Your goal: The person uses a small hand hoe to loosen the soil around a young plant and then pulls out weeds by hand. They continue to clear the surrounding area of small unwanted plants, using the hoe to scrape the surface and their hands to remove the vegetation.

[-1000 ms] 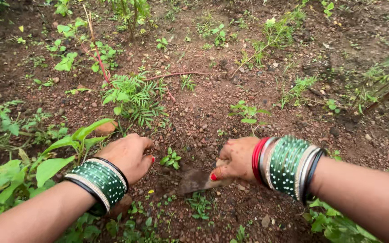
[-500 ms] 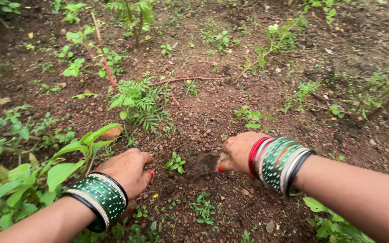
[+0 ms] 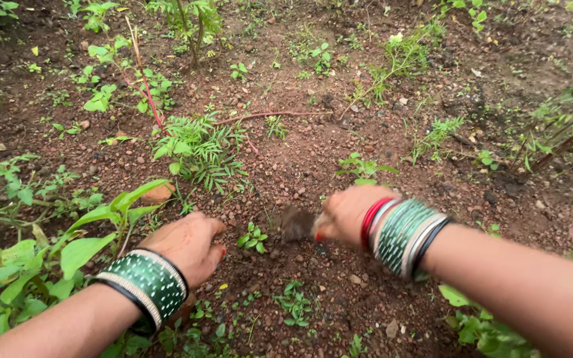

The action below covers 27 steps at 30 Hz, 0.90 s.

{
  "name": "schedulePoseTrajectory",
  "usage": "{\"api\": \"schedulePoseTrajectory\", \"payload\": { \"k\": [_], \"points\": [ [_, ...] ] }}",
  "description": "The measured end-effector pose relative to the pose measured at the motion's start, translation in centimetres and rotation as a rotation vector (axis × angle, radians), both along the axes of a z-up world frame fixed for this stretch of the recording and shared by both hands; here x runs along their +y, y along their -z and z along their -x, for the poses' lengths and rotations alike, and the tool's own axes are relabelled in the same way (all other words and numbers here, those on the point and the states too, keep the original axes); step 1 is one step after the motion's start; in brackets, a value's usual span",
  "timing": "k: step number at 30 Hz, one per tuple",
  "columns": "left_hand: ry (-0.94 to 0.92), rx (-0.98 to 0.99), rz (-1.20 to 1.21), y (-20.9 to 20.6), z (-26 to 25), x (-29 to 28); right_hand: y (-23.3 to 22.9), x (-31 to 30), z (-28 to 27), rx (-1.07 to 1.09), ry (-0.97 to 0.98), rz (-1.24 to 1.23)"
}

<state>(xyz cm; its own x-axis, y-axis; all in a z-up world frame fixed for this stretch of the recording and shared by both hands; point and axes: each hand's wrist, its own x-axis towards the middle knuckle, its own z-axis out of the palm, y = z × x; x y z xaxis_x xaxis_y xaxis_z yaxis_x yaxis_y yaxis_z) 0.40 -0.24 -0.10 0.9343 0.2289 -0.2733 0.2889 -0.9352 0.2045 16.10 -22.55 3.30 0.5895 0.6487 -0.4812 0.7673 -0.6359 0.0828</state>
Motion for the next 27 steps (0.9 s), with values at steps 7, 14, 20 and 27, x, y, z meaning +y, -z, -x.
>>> {"api": "schedulePoseTrajectory", "payload": {
  "k": [7,14,20,27],
  "points": [
    [-0.096,-0.088,0.184,-1.1,-1.7,-1.5,2.2,1.2,-2.1,0.461,0.549,-0.721],
    [-0.109,-0.343,1.083,-2.7,-2.1,-4.0,2.9,6.1,1.3,1.601,0.972,-1.345],
    [-0.479,-0.501,0.788,-3.6,-1.2,-1.6,0.7,7.2,2.3,1.479,0.809,-1.023],
    [-0.330,-0.255,0.144,-11.0,0.0,1.3,3.4,6.6,-1.0,1.247,0.829,-0.945]
  ]
}}
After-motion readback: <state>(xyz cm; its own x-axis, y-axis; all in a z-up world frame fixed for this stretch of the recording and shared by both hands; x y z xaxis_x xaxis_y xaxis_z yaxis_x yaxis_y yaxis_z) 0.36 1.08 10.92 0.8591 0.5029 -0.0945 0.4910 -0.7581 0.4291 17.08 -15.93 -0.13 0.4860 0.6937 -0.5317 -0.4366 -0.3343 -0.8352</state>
